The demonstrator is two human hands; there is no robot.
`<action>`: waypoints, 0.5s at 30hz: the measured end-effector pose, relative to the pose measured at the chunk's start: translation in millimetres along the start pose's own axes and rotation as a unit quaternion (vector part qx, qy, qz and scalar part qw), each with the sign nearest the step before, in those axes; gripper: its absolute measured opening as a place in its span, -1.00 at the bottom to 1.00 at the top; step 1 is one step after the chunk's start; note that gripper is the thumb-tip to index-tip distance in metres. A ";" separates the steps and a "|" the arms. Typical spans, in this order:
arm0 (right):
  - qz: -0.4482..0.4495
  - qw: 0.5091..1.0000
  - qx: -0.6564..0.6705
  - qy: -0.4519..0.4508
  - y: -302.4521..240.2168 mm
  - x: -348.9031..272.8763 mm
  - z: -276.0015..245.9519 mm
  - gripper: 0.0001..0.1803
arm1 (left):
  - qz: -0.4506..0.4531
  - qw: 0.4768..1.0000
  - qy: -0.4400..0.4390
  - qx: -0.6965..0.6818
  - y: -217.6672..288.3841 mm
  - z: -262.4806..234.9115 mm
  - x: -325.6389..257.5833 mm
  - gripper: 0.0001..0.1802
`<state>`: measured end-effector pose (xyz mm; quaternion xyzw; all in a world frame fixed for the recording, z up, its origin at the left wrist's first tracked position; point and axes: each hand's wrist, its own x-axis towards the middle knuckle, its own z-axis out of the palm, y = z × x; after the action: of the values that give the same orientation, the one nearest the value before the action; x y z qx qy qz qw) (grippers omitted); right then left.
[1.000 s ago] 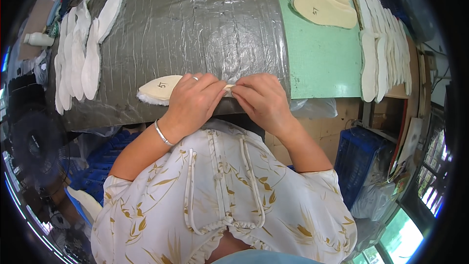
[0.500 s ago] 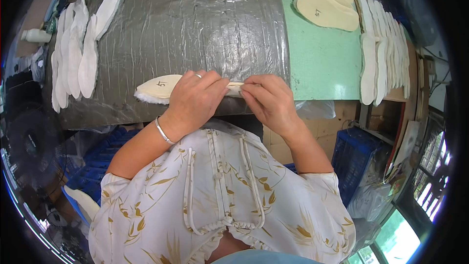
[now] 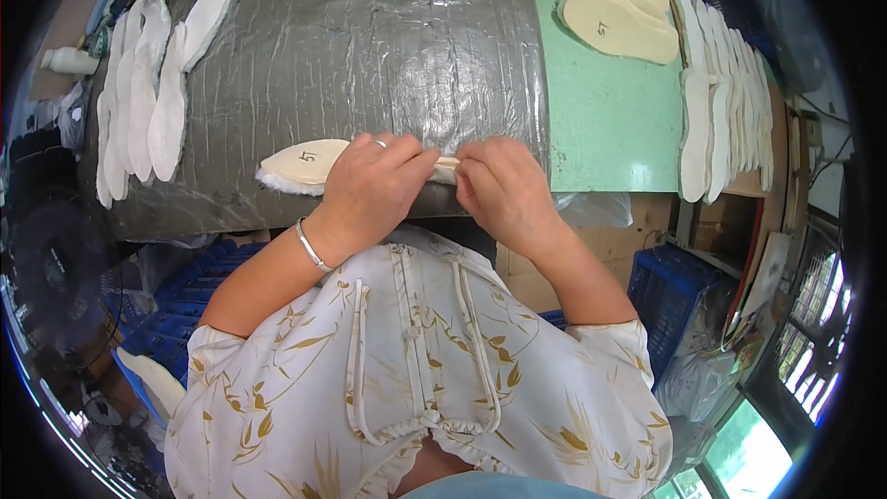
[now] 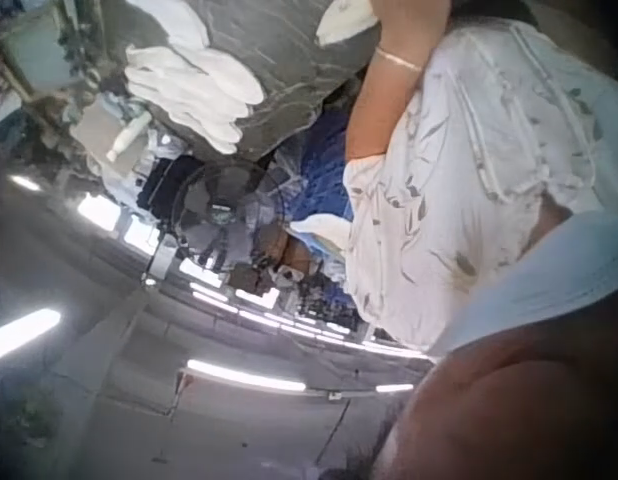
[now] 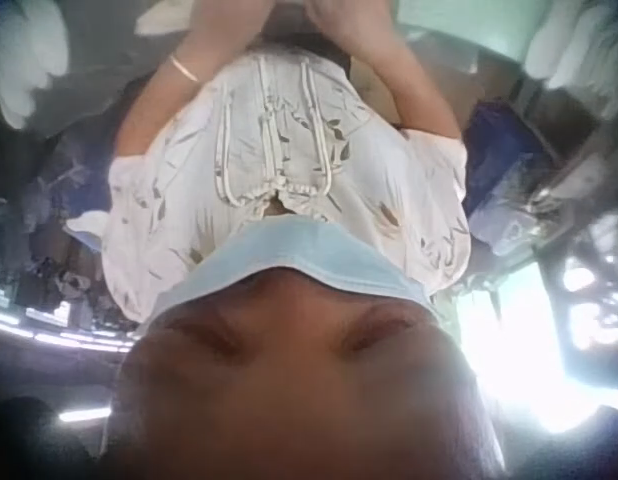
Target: The recorder is matching, inspecting, and stacking white fuzzy shoe insole components at a workstation.
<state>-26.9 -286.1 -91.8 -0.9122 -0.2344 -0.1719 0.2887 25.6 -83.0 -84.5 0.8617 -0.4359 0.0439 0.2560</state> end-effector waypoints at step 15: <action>0.101 0.985 0.139 -0.034 3.9 2.6 -11.8 -0.67 | 0.008 1.000 -0.021 0.014 2.9 -0.7 0.0 -0.86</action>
<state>-24.7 -295.3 -83.2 -0.8874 -0.1728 -0.0767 0.4204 23.4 -84.1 -82.7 0.8625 -0.4473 0.0343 0.2341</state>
